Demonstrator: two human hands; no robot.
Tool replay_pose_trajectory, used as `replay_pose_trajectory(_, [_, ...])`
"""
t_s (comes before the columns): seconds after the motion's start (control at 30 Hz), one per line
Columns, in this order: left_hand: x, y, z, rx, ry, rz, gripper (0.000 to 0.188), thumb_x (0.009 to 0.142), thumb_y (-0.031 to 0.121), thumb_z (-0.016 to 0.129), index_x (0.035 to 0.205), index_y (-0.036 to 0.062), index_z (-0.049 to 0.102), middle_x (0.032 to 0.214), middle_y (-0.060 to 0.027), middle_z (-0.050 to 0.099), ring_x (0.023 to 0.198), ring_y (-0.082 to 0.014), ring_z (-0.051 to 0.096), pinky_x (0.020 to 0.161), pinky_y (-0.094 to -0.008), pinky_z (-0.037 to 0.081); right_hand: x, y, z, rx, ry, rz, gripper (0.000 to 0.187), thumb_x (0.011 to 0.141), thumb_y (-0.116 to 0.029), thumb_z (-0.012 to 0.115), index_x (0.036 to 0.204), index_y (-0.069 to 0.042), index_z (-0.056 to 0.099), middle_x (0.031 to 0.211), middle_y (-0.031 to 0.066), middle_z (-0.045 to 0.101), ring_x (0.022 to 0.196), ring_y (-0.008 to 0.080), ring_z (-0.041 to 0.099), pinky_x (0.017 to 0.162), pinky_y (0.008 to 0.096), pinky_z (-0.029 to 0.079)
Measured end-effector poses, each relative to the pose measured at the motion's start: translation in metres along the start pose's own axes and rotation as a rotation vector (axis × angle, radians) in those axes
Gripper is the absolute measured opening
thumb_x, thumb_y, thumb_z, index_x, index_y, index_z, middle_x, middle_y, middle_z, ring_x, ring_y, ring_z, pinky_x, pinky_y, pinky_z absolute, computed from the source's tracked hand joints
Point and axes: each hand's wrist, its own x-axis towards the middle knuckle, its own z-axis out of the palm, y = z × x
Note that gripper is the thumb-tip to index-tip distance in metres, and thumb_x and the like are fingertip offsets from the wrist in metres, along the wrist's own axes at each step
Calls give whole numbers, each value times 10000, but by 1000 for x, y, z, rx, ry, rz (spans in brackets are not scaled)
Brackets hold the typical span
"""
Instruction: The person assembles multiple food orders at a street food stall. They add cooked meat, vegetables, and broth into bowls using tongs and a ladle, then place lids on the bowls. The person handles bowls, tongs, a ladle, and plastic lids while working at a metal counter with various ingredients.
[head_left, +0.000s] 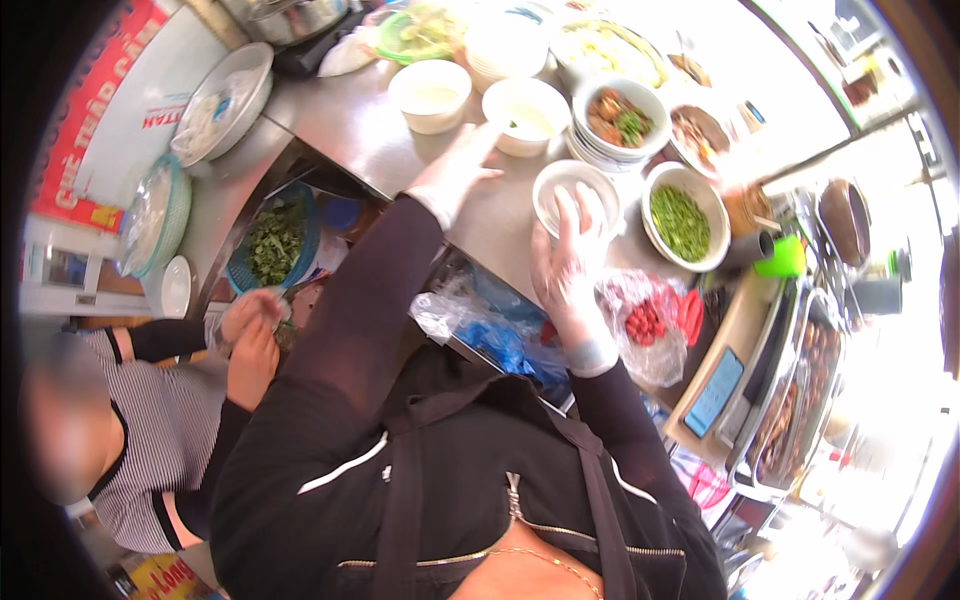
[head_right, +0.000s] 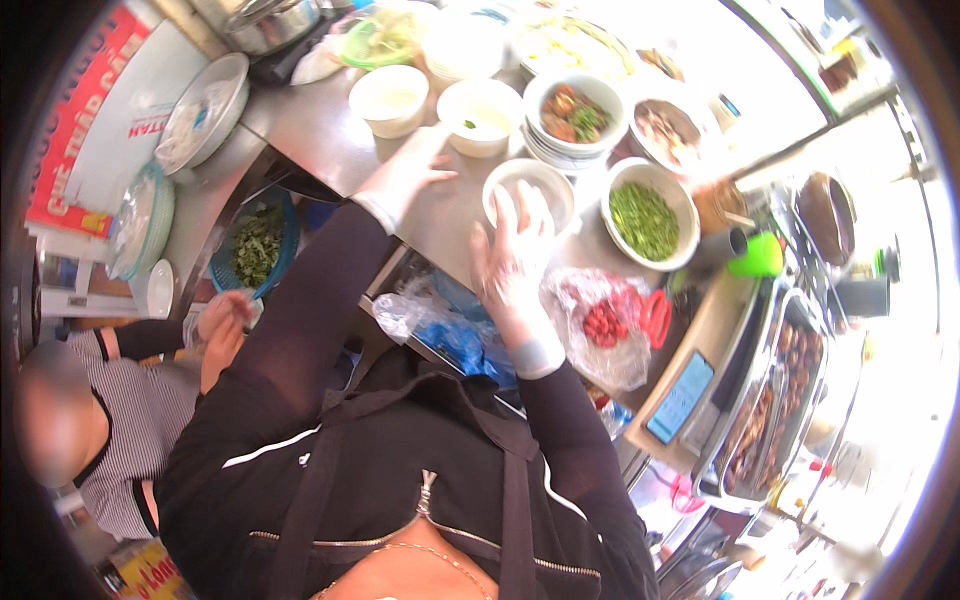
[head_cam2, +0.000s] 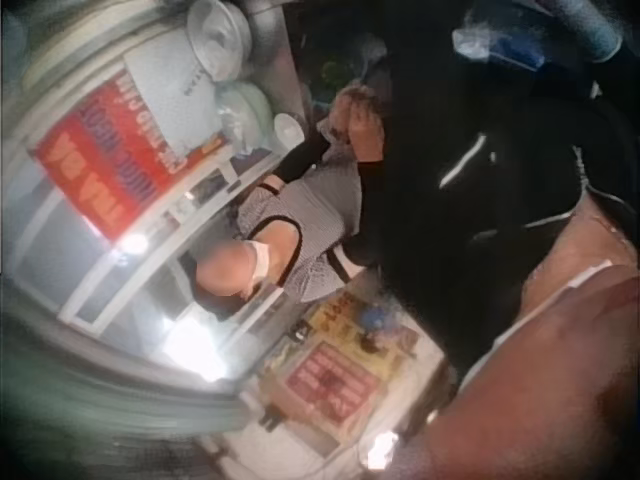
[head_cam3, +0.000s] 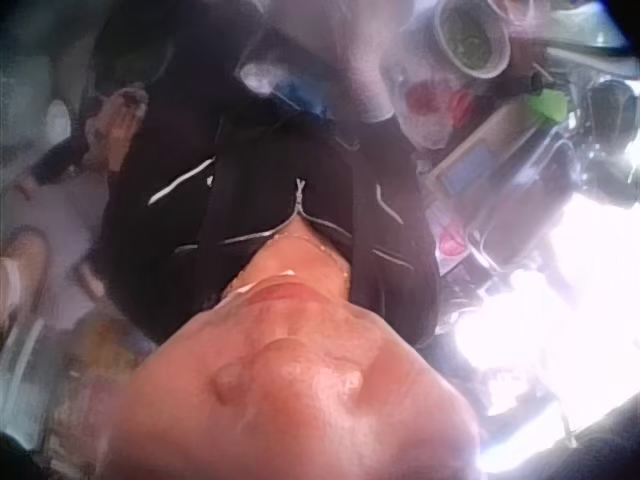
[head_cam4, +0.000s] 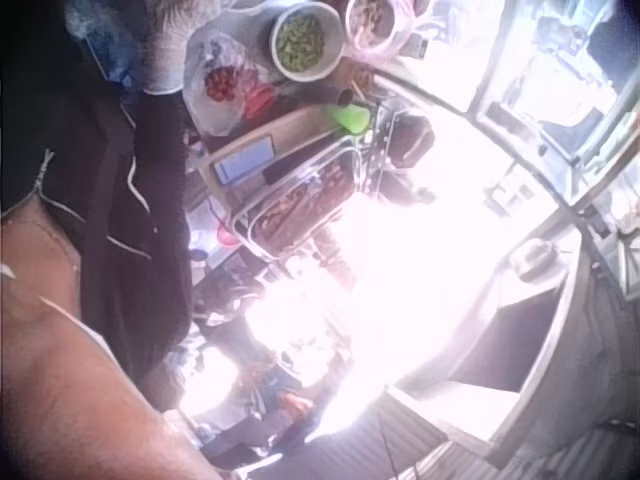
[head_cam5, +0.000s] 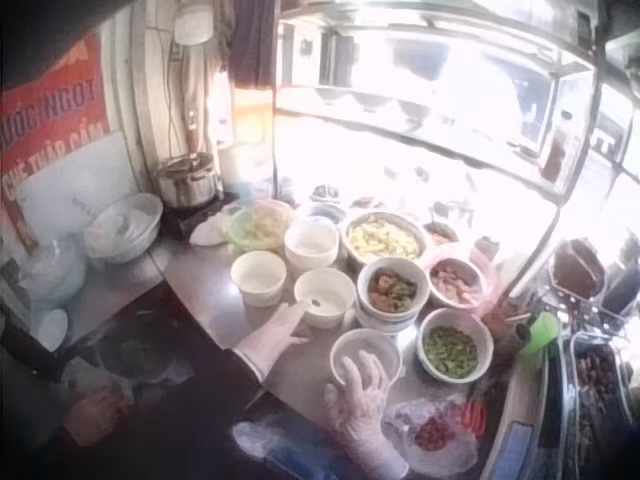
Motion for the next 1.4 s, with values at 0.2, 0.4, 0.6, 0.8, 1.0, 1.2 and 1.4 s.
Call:
replay_pose_trajectory(0.2, [61,-39,0,-87,-120,11,477,987,310,521,1328,-18,466,1227,-131,554,1130,-220,538,899,-366,511,-45,4,-44,82,-98,58,474,756,-53,704,1218,-26,603,1251,234,564,1145,417,536,979,499,433])
replay_pose_trajectory(0.4, [108,-44,-70,-192,29,-301,479,910,107,497,1359,-11,381,1239,-199,519,1030,-359,591,879,-512,547,-86,0,-98,-52,15,309,261,817,17,635,1075,-14,652,1070,165,645,1002,336,623,889,420,493])
replay_pose_trajectory(0.6, [85,-10,-39,-320,-97,-352,547,909,178,496,1409,27,335,1305,-182,515,1099,-386,581,876,-523,542,-122,58,-138,-381,333,688,170,879,17,588,1018,-5,683,977,164,697,951,301,673,852,365,520])
replay_pose_trajectory(0.8, [47,27,-21,-377,-170,-197,617,914,274,526,1454,63,317,1396,-183,469,1228,-395,524,929,-552,510,-104,155,-144,-486,41,796,158,869,-69,576,996,-28,659,975,191,687,937,361,661,839,428,523])
replay_pose_trajectory(1.0, [-7,35,-29,-371,-98,-125,635,935,343,534,1462,67,311,1424,-175,449,1238,-394,521,916,-576,506,-74,209,-125,-618,-420,996,191,836,-175,640,997,-75,650,988,179,699,970,357,677,850,462,531])
replay_pose_trajectory(1.2, [-52,19,-29,-490,-84,-82,489,1004,278,436,1421,26,394,1330,-157,558,1233,-267,555,1014,-457,475,-61,227,-132,-713,-247,855,166,842,-174,634,961,-65,670,947,176,700,914,334,697,815,439,557])
replay_pose_trajectory(1.4, [-110,8,-15,-289,-142,-9,563,1037,377,369,1451,-5,358,1432,-148,473,1286,-280,511,1069,-442,437,-71,219,-110,-710,-38,708,136,855,-143,605,963,-98,676,866,154,672,846,340,668,752,431,535])
